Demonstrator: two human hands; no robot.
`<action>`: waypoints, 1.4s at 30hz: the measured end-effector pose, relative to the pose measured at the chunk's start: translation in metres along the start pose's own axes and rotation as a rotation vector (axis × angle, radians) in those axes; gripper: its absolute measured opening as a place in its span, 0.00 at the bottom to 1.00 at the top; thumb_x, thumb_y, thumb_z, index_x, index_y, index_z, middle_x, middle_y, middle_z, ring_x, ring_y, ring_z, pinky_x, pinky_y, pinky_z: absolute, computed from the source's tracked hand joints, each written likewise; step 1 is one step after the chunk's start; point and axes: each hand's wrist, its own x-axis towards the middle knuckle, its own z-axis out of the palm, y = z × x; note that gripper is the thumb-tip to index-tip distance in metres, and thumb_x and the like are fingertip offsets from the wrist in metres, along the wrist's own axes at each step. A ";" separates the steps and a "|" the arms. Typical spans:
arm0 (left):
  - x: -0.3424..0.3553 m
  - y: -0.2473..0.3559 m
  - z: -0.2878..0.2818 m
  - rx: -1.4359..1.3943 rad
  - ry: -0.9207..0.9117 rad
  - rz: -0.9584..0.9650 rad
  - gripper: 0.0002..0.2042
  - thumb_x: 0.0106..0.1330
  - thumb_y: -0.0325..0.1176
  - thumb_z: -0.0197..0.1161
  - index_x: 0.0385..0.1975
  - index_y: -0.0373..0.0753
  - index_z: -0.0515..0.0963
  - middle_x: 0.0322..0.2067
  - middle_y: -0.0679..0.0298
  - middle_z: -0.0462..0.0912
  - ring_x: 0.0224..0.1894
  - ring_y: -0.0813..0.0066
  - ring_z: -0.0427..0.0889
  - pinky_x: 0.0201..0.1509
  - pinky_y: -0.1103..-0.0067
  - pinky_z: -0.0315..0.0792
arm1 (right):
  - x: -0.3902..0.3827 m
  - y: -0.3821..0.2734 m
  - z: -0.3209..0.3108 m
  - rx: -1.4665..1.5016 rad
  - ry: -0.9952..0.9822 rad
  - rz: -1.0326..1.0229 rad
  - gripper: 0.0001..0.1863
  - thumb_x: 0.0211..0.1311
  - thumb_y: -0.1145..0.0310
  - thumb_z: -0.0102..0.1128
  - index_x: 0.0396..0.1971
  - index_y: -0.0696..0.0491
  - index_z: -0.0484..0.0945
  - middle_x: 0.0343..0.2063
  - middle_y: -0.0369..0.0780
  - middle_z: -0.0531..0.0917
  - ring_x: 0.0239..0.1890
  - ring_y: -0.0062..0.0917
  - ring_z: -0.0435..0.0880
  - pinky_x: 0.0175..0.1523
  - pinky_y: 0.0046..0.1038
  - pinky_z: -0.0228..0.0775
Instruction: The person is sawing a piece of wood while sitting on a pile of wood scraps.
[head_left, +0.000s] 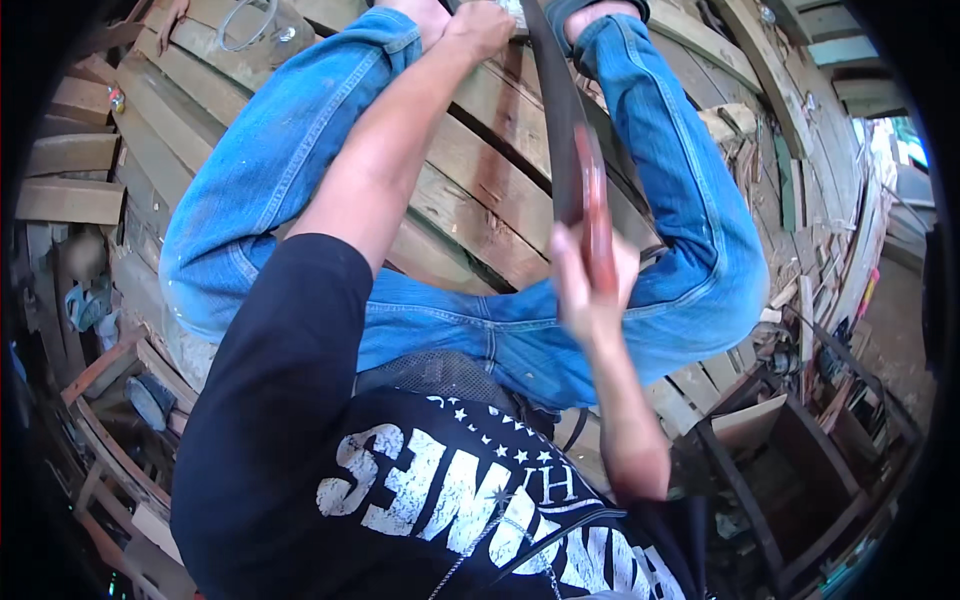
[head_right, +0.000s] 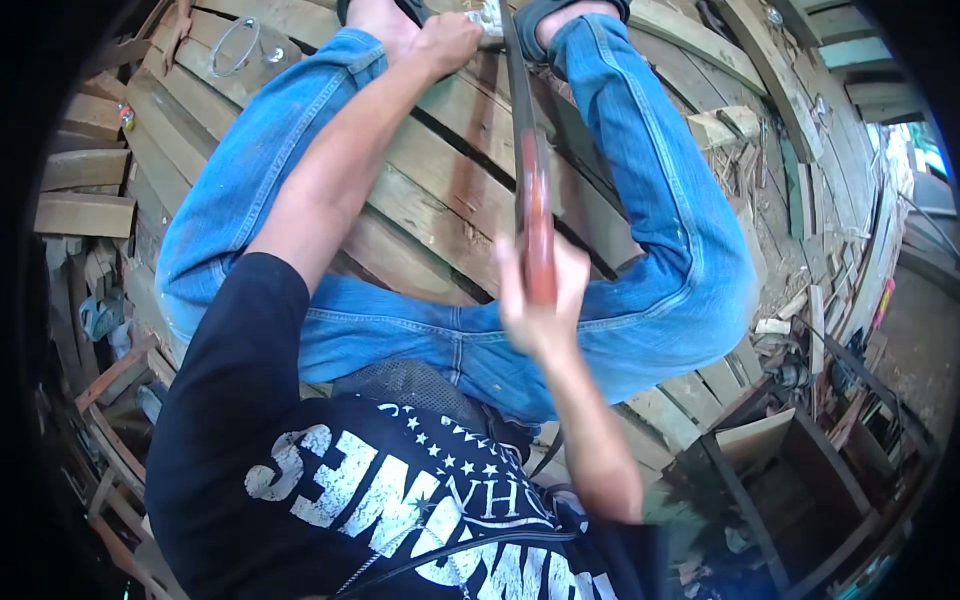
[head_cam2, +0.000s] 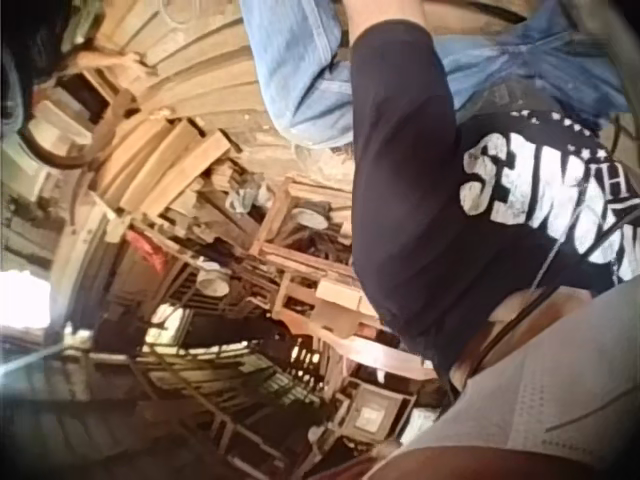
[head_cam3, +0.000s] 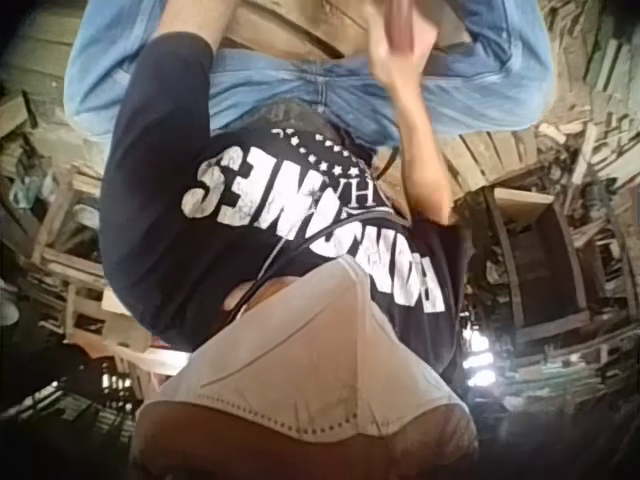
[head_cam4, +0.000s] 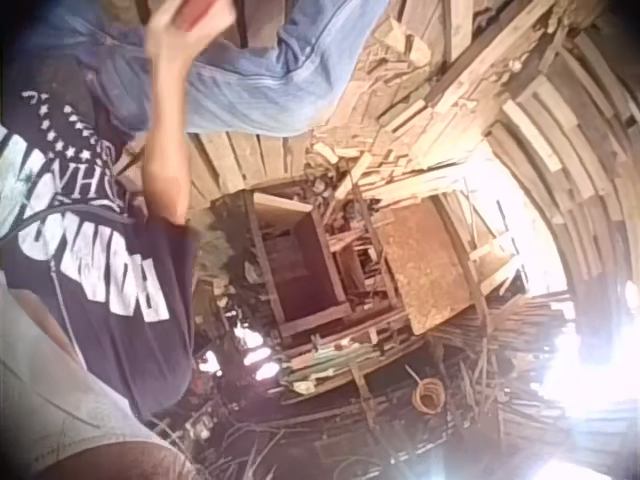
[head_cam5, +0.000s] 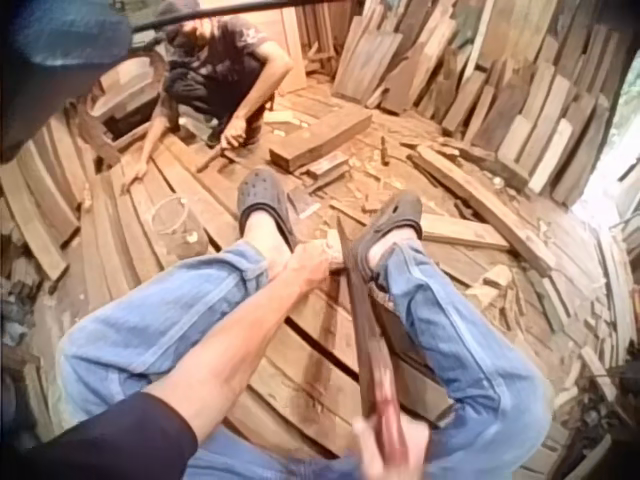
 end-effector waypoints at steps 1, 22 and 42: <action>0.006 0.002 -0.006 -0.012 -0.005 0.000 0.10 0.57 0.29 0.52 0.28 0.36 0.81 0.32 0.50 0.83 0.38 0.53 0.84 0.41 0.63 0.78 | 0.024 0.008 -0.001 0.000 -0.053 0.171 0.05 0.58 0.73 0.59 0.27 0.59 0.77 0.14 0.33 0.70 0.18 0.13 0.66 0.24 0.21 0.62; 0.003 -0.008 0.006 -0.059 0.180 -0.038 0.09 0.57 0.31 0.54 0.27 0.39 0.82 0.31 0.54 0.83 0.38 0.59 0.83 0.40 0.67 0.77 | 0.028 0.009 -0.005 -0.054 -0.067 -0.099 0.09 0.55 0.73 0.62 0.19 0.56 0.72 0.12 0.30 0.69 0.16 0.12 0.65 0.23 0.22 0.59; -0.004 -0.004 0.004 0.019 0.092 0.017 0.08 0.53 0.32 0.56 0.27 0.40 0.82 0.33 0.56 0.82 0.43 0.60 0.80 0.42 0.67 0.76 | 0.045 0.022 0.019 0.018 -0.034 -0.051 0.10 0.56 0.73 0.61 0.19 0.57 0.72 0.12 0.30 0.66 0.16 0.12 0.63 0.22 0.19 0.57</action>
